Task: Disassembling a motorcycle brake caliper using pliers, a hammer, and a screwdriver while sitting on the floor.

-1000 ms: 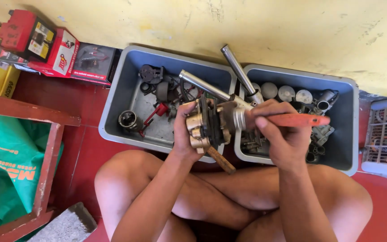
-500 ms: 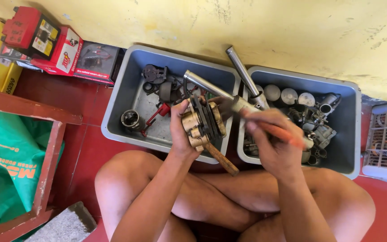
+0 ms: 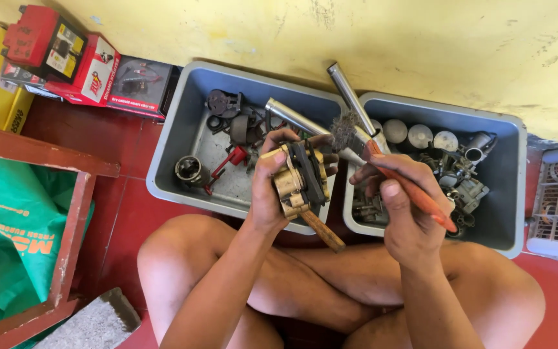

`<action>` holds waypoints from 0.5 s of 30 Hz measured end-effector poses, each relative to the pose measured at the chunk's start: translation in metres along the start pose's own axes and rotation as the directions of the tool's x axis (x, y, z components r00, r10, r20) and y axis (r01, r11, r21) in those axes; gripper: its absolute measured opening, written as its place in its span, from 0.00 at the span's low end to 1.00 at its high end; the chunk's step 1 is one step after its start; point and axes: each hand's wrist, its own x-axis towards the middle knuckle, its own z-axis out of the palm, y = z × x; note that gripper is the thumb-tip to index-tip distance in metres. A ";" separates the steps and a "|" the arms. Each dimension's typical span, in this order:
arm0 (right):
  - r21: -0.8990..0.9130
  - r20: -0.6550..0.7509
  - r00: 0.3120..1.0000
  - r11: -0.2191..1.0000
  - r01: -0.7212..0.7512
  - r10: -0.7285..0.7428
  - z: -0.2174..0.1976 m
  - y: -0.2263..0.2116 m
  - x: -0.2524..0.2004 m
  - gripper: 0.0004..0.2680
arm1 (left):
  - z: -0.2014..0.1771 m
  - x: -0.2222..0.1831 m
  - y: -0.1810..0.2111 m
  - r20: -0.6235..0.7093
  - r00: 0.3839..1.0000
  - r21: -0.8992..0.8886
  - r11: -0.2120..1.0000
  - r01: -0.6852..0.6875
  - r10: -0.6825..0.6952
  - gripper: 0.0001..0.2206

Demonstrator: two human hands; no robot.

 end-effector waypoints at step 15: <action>0.030 0.144 0.989 0.999 0.031 -0.035 -0.009 -0.005 -0.010 0.05 | -0.010 0.005 0.021 0.077 0.989 -0.375 0.916 0.144 -0.124 0.19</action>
